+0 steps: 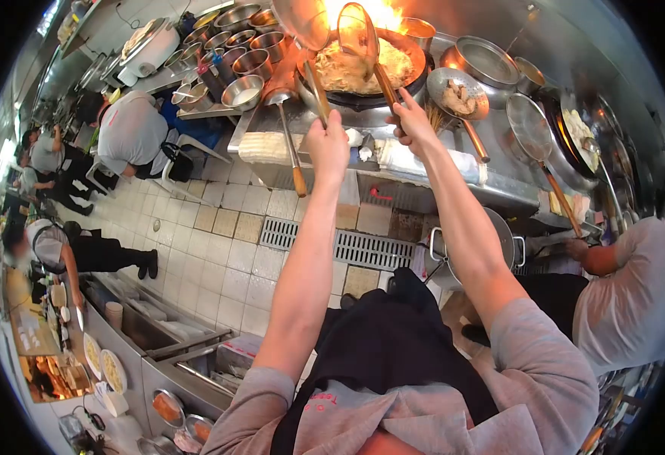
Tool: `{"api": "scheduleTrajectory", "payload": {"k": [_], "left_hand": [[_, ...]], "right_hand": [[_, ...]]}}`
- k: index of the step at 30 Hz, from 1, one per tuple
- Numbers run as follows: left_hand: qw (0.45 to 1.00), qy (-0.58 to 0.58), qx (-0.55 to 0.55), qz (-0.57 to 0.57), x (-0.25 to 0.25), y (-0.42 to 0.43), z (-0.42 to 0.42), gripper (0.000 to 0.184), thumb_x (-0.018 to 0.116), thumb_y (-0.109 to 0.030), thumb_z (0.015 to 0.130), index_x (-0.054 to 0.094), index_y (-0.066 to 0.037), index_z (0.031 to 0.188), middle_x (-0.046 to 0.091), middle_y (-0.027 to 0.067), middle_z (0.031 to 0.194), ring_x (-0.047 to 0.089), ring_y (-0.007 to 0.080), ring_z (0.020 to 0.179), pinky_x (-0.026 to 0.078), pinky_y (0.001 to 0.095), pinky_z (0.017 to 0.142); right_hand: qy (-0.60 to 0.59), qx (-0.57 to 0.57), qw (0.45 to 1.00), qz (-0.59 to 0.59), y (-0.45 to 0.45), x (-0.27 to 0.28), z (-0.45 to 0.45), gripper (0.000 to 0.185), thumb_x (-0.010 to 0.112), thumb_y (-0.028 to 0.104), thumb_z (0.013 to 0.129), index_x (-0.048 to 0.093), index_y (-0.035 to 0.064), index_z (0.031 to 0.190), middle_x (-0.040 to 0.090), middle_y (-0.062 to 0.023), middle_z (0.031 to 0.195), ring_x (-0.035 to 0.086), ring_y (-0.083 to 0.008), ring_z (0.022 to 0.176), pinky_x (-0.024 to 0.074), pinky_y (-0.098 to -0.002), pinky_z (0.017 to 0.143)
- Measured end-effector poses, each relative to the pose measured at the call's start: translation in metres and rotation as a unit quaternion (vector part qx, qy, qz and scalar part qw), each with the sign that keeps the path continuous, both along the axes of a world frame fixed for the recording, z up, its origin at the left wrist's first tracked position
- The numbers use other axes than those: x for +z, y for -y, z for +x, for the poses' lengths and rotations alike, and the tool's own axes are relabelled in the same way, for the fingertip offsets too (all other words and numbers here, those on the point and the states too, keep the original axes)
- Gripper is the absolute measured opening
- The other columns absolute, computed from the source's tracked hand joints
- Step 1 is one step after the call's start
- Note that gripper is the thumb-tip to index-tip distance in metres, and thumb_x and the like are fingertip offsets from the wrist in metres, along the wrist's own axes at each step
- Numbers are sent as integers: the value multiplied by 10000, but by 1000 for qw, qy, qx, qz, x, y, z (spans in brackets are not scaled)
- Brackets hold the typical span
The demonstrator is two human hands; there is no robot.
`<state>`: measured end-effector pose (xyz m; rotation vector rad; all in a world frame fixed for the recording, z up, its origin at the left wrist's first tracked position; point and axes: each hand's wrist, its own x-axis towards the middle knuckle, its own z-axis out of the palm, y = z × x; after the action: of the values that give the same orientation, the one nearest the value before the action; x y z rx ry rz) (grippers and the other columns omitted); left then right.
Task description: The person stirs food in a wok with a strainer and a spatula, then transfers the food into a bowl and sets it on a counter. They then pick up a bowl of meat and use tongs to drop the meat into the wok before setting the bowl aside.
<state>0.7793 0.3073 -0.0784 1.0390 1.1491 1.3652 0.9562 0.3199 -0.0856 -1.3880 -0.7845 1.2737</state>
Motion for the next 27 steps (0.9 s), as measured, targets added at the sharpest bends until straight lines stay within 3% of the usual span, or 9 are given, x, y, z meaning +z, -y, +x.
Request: {"api": "scheduleTrajectory", "payload": {"k": [2,5,8,14,18,19,21,23,27], "left_hand": [[994,-85,5,65,6,3,14,296,513,-320,942,521,-40,847,466,-3,562,404,84,425,314,273,390],[983,-148,0,112,2,0,40,321,499,-311,946,573,-5,884,527,32,589,488,109,525,393,304,496],[968,-186,-6,165,0,9,64,324,508,-268,928,590,35,1004,647,178,768,641,295,730,468,405,655],[939,-314,-69,122,-5,12,93,340,471,-274,938,553,9,1108,658,187,848,653,293,828,475,403,695],[976,-48,-76,200,-28,5,107,336,371,-240,956,517,-15,1159,632,100,954,579,162,849,476,315,697],[994,12,-108,25,-42,-1,101,335,331,-276,973,519,-63,1151,625,65,964,593,159,805,480,293,676],[967,142,-185,-106,-78,-35,107,355,302,-338,993,523,-95,1126,613,63,943,611,161,791,498,300,638],[851,292,-384,-206,-72,-57,111,390,348,-388,992,544,-68,1099,629,111,1006,630,212,828,530,345,754],[829,348,-359,-249,-75,-80,143,375,412,-348,976,582,-31,1082,641,114,1026,623,257,938,501,396,868]], "right_hand": [[-23,-11,1000,4,2,0,-7,373,404,265,983,455,243,1352,511,-22,798,328,-53,473,220,-184,371],[-120,1,993,-7,2,8,-3,502,526,532,893,589,113,1162,470,-1,707,319,-56,457,223,-215,377],[-78,8,997,-9,2,22,-1,611,596,598,823,603,51,1094,477,5,683,333,-53,451,220,-220,378],[9,6,998,63,-17,4,11,276,635,354,828,600,89,899,528,42,683,408,-47,483,257,-235,383],[27,35,999,28,3,28,32,185,584,242,823,547,76,898,514,22,665,436,-55,474,269,-229,367],[27,45,998,25,0,25,39,191,581,243,824,542,74,904,511,18,660,441,-57,472,269,-227,364],[22,45,999,19,9,22,42,196,570,234,824,548,67,925,543,-4,685,460,-84,466,278,-226,353],[10,61,998,27,9,4,47,267,582,248,802,573,39,967,608,-81,787,580,-152,605,383,-254,405],[3,41,995,96,13,-10,58,297,601,229,825,584,38,1052,574,-23,813,530,-105,781,418,-249,699]]}}
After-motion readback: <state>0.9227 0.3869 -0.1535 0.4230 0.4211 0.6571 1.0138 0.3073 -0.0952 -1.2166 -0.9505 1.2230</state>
